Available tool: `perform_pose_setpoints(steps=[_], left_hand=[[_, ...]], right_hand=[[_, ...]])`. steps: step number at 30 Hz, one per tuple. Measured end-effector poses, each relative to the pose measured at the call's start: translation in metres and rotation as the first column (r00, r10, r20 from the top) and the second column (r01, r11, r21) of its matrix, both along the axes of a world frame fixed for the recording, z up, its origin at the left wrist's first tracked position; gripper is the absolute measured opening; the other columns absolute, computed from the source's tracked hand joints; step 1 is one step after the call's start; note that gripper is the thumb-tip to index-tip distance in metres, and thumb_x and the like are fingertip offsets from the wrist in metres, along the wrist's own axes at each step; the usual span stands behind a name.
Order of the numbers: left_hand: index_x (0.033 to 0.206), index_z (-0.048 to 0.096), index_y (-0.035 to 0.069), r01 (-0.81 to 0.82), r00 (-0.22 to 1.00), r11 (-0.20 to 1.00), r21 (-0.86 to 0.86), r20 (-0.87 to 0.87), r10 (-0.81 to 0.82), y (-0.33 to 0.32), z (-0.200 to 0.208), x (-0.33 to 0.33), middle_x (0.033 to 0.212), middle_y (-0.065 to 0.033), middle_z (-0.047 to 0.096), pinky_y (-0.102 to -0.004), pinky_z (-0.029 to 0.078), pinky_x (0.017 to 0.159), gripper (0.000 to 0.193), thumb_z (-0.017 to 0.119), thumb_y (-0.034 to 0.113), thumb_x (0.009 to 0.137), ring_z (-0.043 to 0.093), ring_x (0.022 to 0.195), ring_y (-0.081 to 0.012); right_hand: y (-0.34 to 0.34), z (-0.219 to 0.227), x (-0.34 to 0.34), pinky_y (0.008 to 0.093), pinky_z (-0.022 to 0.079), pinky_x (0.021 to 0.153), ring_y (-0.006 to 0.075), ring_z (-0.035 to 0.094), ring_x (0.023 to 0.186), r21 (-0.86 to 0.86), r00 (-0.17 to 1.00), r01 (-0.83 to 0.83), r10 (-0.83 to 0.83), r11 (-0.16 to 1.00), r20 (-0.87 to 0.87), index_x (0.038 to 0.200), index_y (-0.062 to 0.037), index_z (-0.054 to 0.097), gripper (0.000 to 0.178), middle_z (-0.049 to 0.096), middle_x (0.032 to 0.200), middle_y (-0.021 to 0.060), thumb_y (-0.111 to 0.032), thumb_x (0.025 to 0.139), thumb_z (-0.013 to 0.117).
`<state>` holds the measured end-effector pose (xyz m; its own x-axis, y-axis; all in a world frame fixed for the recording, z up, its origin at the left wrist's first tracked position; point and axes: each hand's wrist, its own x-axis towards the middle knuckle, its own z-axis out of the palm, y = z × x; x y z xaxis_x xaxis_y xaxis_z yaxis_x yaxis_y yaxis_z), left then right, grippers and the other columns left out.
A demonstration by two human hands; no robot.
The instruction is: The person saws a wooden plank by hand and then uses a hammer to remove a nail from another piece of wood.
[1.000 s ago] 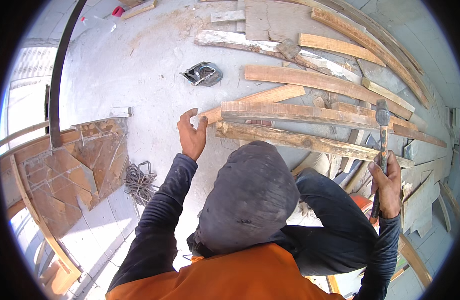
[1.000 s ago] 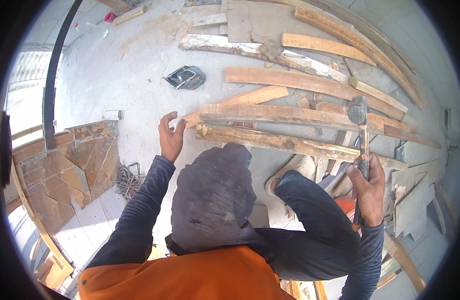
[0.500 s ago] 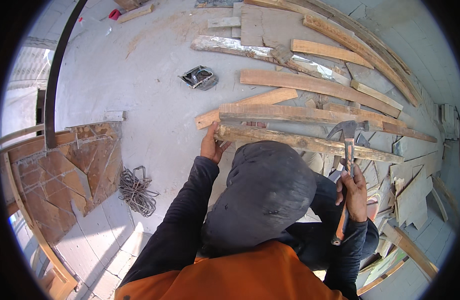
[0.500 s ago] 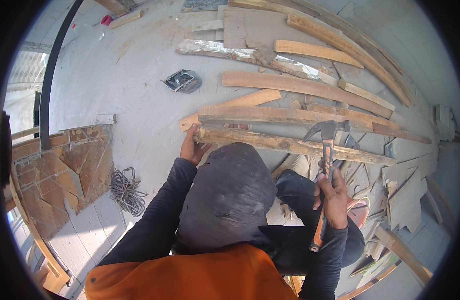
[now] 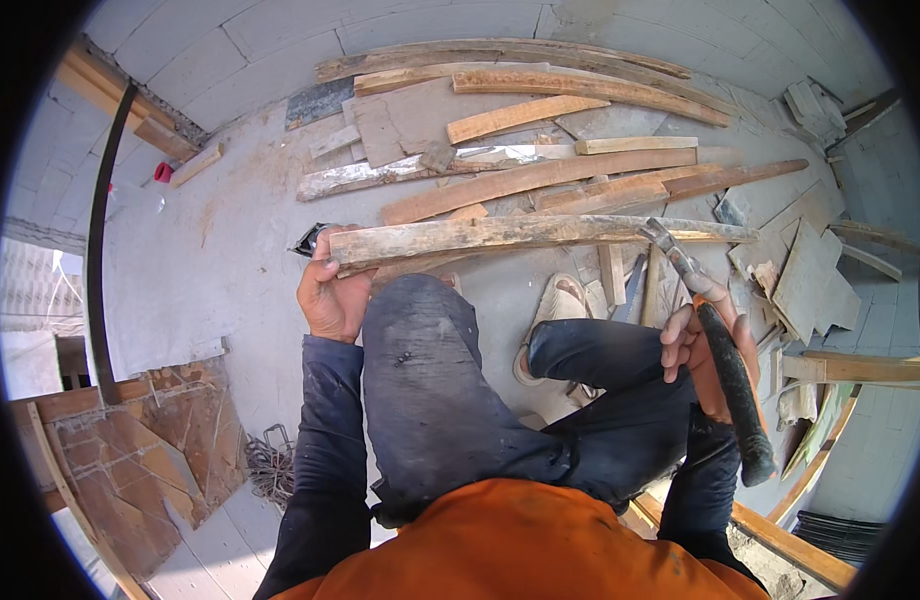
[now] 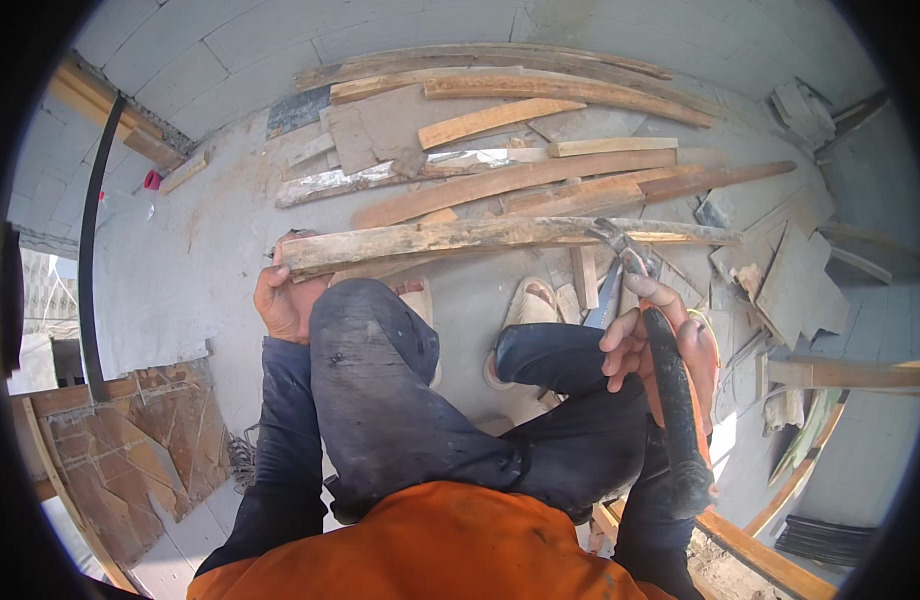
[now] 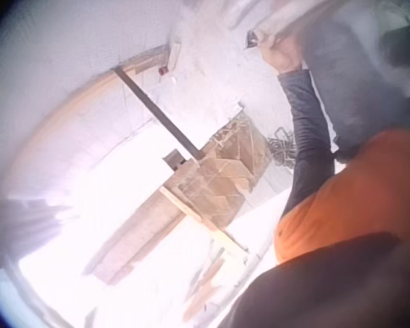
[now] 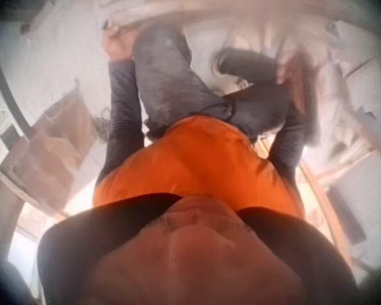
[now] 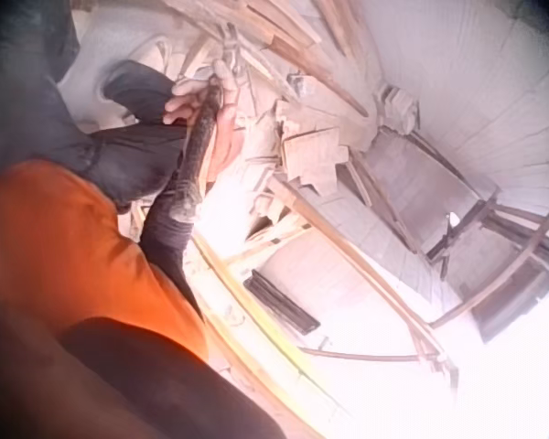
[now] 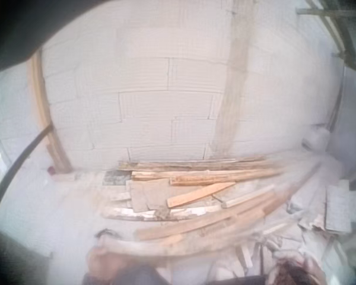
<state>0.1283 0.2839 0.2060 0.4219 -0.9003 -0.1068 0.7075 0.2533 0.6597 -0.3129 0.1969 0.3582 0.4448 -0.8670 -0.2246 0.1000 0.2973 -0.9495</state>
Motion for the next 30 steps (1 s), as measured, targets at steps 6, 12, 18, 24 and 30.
perform_pose_setpoints(steps=[6,12,18,24,30], left_hand=[[0.118,0.056,0.006,0.077,0.966,0.985,-0.154,0.254,-0.036,-0.021,0.091,-0.03,0.121,-0.0149,0.058,-0.0498,0.037,0.115,0.055,0.066,0.029,0.069,0.052,0.131,-0.0333],[0.119,0.055,0.007,0.068,0.932,0.977,-0.203,0.362,0.01,0.004,0.127,-0.059,0.123,-0.0128,0.053,-0.0464,0.039,0.115,0.054,0.071,0.033,0.075,0.05,0.131,-0.0316],[0.115,0.057,0.005,-0.163,0.912,0.977,-0.14,0.357,0.203,0.024,0.128,-0.095,0.113,-0.0091,0.059,-0.04,0.045,0.106,0.041,0.08,0.019,0.084,0.058,0.117,-0.0234],[0.109,0.057,0.005,-0.192,0.886,0.967,-0.168,0.395,0.244,0.052,0.121,-0.113,0.109,-0.0097,0.059,-0.0425,0.048,0.103,0.034,0.077,0.016,0.084,0.06,0.111,-0.0232],[0.108,0.057,0.003,-0.222,0.882,0.961,-0.166,0.386,0.271,0.06,0.114,-0.119,0.106,-0.0094,0.058,-0.0453,0.054,0.1,0.033,0.075,0.014,0.082,0.063,0.105,-0.0239]], right_hand=[[0.005,0.084,-0.057,0.0321,0.062,0.055,0.037,0.076,0.091,-0.361,0.98,-0.12,0.053,0.925,-0.189,0.146,0.0038,0.042,0.118,0.068,0.11,0.0365,-0.08,0.07,0.076],[0.014,0.146,-0.03,0.0318,0.053,0.077,0.0194,0.067,0.084,-0.595,0.815,-0.103,-0.275,0.797,-0.509,0.09,-0.0013,0.069,0.029,0.068,0.093,0.0086,-0.023,0.078,0.084],[-0.028,0.127,0.013,0.0233,0.043,0.051,0.0073,0.044,0.052,-0.618,0.972,0.196,-0.067,0.761,0.226,0.102,-0.0067,0.054,0.014,0.046,0.068,0.0001,-0.021,0.101,0.056],[-0.028,0.115,0.11,0.0242,0.035,0.039,0.0067,0.043,0.041,-0.58,0.992,-0.108,0.048,0.807,-0.118,0.07,-0.0107,0.055,0.049,0.044,0.051,-0.0042,-0.048,0.09,0.08],[-0.012,0.11,0.148,0.0239,0.04,0.047,0.0069,0.049,0.051,-0.585,0.937,-0.313,0.144,0.748,-0.318,0.085,-0.0045,0.063,0.047,0.052,0.061,-0.0022,-0.047,0.087,0.082]])
